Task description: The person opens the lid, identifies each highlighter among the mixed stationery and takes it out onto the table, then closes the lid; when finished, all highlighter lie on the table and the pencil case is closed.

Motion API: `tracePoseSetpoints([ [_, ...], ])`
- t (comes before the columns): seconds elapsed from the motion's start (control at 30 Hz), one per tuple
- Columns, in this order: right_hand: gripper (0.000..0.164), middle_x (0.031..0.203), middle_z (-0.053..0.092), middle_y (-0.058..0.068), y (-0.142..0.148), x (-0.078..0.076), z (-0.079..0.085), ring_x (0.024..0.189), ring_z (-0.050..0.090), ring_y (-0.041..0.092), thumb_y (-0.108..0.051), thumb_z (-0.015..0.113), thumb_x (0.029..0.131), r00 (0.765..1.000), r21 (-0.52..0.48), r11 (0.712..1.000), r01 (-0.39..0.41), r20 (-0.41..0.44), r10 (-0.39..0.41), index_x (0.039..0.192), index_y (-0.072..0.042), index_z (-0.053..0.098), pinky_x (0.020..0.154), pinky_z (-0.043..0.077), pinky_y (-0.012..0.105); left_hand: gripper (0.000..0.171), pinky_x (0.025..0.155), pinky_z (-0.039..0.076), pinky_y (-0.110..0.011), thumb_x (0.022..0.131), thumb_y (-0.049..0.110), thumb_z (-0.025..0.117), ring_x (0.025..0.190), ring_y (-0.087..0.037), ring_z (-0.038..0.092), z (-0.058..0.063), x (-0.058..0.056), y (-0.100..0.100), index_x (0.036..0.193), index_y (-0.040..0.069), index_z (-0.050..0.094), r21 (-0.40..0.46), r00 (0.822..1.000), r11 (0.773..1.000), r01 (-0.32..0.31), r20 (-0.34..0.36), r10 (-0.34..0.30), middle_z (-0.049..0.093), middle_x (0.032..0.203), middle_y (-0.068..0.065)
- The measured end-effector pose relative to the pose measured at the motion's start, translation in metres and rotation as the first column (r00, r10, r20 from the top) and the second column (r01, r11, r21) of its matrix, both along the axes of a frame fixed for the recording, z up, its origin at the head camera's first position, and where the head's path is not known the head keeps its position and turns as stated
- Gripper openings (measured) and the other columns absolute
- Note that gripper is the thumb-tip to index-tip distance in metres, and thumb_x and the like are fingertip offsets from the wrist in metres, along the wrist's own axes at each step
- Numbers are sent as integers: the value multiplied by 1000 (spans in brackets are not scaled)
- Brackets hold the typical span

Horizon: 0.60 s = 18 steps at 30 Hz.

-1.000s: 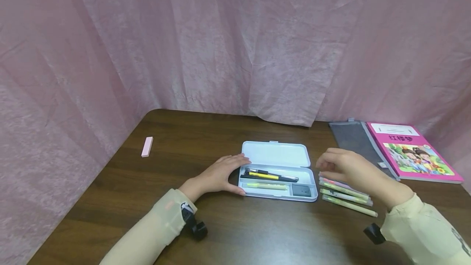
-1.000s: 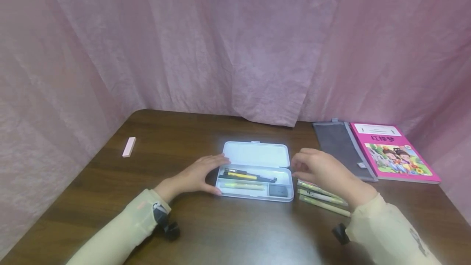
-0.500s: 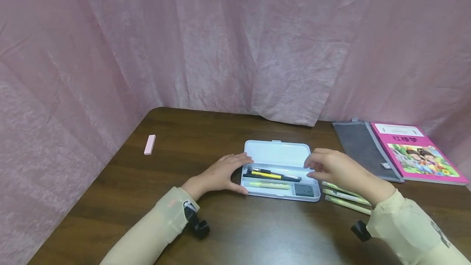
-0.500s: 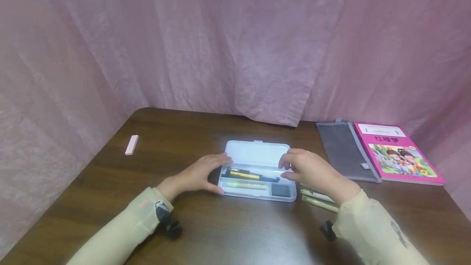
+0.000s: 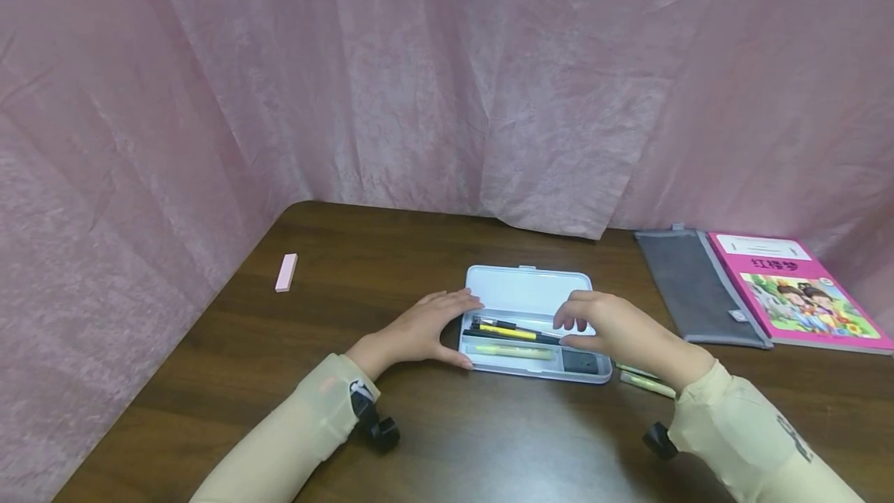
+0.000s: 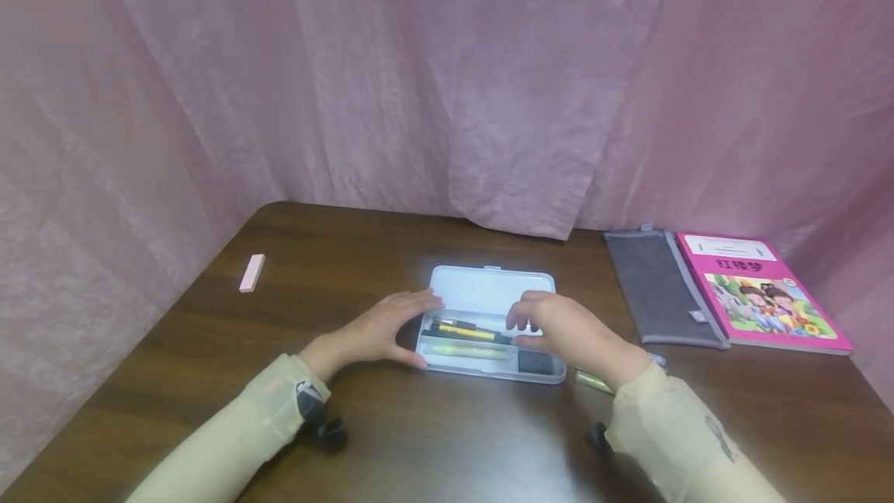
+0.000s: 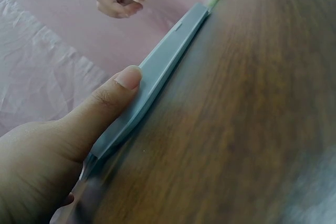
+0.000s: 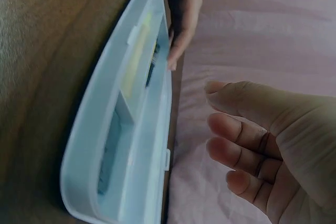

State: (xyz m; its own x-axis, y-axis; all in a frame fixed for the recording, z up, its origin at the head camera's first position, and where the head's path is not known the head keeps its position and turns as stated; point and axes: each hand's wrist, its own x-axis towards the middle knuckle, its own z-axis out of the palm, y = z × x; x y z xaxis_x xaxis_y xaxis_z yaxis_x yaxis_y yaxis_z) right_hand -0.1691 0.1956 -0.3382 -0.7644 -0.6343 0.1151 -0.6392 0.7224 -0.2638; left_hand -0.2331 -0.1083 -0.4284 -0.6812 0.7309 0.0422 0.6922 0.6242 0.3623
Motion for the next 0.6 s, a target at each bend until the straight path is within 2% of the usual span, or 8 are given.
tracePoseSetpoints([
  [0.3, 18, 91, 65, -6, -15, -5, -17, 78, 60, 5, -13, 77, 80, 999, -16, 999, -36, 26, 36, 96, -16, 72, 69, 53, 23, 93, 120, 22, -45, 72, 66, 71, 148, -14, 24, 2, 0, 1, 148, 23, 37, 3, 1000, 1000, 5, 0, -5, 34, 157, 3],
  [0.6, 17, 87, 63, -9, -30, -9, -34, 75, 54, 3, -15, 75, 82, 996, 3, 1000, -31, 89, 31, 98, -16, 72, 68, 50, 22, 92, 120, 22, -45, 73, 65, 71, 148, -14, 24, -1, 0, -1, 147, 24, 37, 9, 1000, 1000, 5, 2, -5, 34, 157, 2],
])
